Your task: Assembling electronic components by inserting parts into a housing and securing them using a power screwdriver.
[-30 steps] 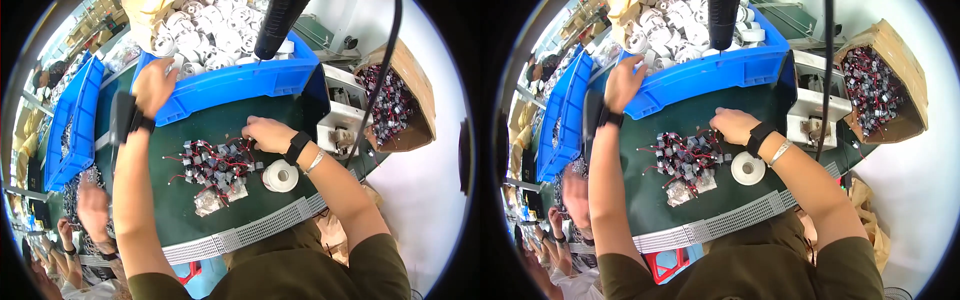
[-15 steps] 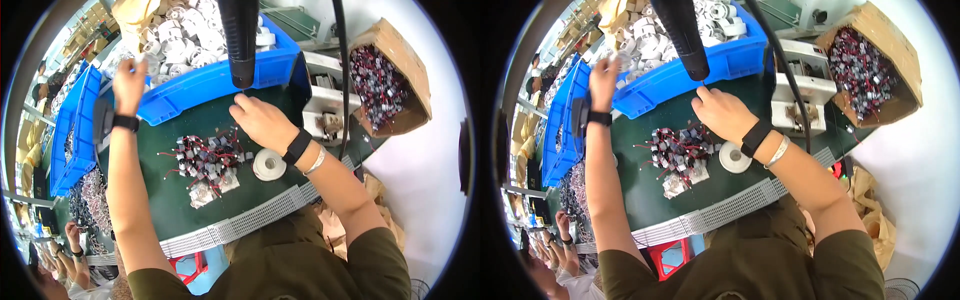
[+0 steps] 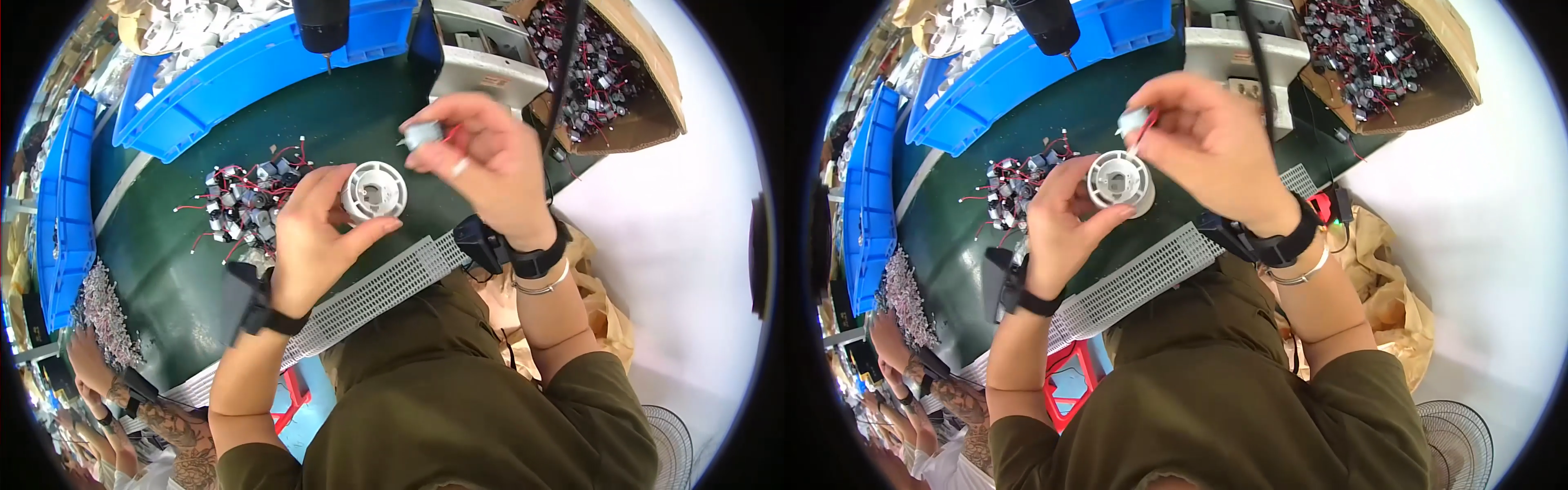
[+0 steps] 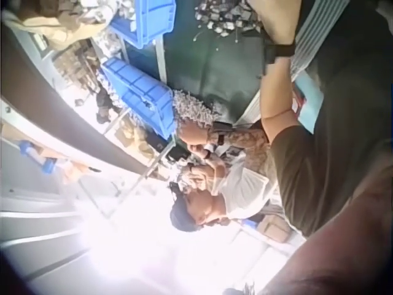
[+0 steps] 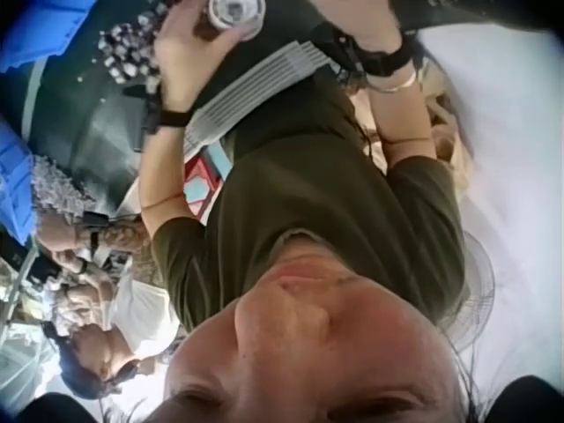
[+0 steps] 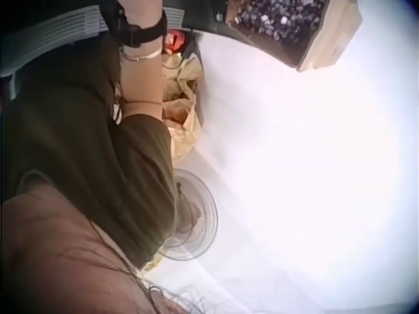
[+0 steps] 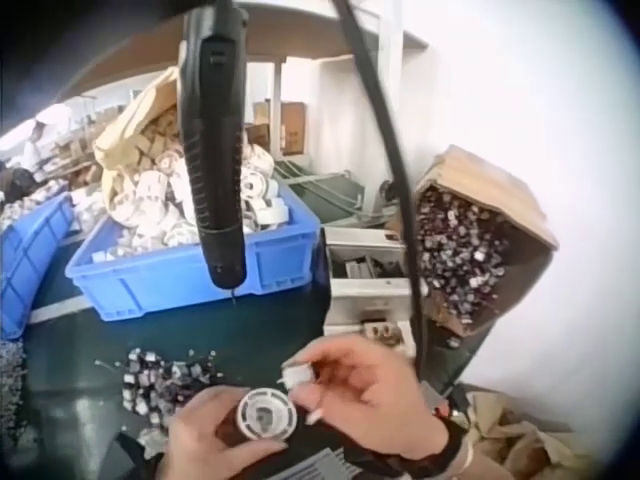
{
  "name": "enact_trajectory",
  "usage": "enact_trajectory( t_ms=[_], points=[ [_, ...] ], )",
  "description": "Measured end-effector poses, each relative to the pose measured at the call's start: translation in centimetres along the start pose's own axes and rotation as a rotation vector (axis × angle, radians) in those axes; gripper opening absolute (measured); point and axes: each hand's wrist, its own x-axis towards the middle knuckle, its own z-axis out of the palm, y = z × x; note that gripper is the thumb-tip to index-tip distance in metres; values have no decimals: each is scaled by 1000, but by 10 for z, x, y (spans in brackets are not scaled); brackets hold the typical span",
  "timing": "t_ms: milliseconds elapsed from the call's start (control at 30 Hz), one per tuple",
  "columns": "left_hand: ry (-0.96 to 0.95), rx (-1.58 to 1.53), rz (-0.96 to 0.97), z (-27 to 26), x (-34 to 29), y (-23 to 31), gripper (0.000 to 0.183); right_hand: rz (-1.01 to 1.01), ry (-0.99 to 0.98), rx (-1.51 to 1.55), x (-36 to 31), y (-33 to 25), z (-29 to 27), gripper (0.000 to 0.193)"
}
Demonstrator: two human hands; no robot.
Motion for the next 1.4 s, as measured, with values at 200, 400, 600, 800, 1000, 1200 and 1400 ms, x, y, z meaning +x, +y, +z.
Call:
enact_trajectory(
  t_ms=[200,400,600,800,1000,1200,1400],
  points=[
    [43,505,156,8,-7,-18,59,168,-133,-135,-14,27,2,27],
    [56,330,231,14,-2,-22,56,-180,-296,-709,1,26,13,22],
    [80,340,270,11,2,-31,57,-222,-474,-989,11,17,22,14],
    [130,220,336,6,-1,-22,62,-178,-255,-749,27,-5,18,31],
    [-2,288,468,2,-6,-27,30,-387,419,13,121,-25,66,41],
    [-7,334,511,10,-5,-24,34,-214,-45,121,148,-85,45,40],
    [-5,400,496,6,0,-29,32,-387,320,-47,72,-113,-8,35]
  ],
)
